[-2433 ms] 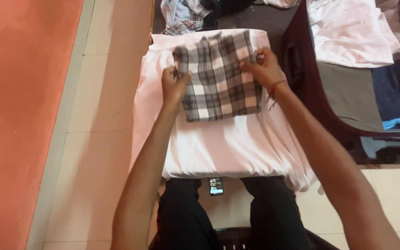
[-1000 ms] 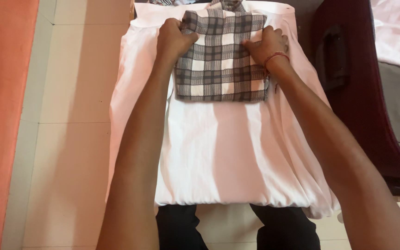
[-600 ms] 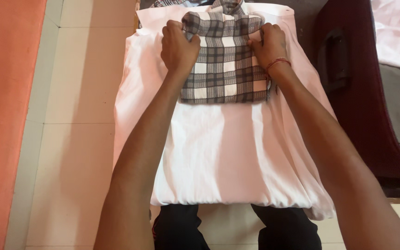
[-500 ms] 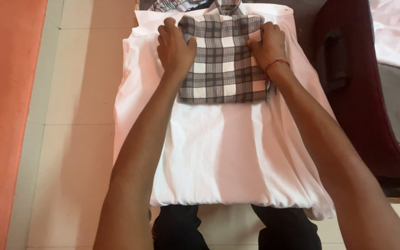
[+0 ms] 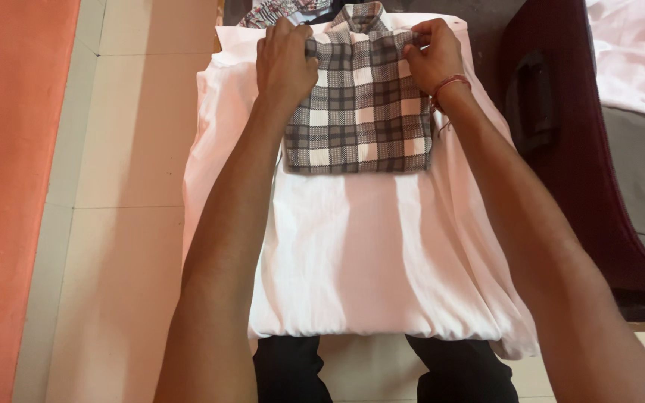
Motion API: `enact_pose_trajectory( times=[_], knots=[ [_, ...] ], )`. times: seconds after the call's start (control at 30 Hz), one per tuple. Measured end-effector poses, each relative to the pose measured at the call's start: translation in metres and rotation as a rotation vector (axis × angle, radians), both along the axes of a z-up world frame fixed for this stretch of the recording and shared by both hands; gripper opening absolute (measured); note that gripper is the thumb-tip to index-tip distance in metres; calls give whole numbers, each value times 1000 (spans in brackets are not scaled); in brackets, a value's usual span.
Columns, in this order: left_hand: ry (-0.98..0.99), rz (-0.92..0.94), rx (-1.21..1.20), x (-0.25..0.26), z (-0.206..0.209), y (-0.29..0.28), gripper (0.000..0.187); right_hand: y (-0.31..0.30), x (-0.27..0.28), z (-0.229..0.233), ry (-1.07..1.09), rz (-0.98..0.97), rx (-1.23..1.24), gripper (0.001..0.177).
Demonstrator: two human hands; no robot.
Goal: The person buttons a white shirt while holding it on their lap, then sets it aside to pick up and button a plaid shirt taken from a suitcase.
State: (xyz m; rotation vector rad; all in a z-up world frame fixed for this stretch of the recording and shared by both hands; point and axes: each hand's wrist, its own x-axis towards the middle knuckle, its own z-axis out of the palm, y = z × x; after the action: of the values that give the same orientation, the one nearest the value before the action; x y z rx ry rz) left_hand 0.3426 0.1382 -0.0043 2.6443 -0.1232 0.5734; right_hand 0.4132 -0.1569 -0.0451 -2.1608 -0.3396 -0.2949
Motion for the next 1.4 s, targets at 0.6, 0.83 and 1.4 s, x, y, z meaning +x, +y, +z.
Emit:
enact_pose_trajectory(
  times=[0.6, 0.83, 1.4],
  knots=[
    [152, -60, -144, -149, 137, -4, 39, -16, -139, 155, -216, 127, -403, 19],
    [205, -120, -186, -235, 170, -8, 49, -24, -262, 199, -293, 118, -420, 20],
    [352, -260, -74, -364, 136, -30, 47, -39, -392, 199, -85, 433, -420, 24]
  ],
)
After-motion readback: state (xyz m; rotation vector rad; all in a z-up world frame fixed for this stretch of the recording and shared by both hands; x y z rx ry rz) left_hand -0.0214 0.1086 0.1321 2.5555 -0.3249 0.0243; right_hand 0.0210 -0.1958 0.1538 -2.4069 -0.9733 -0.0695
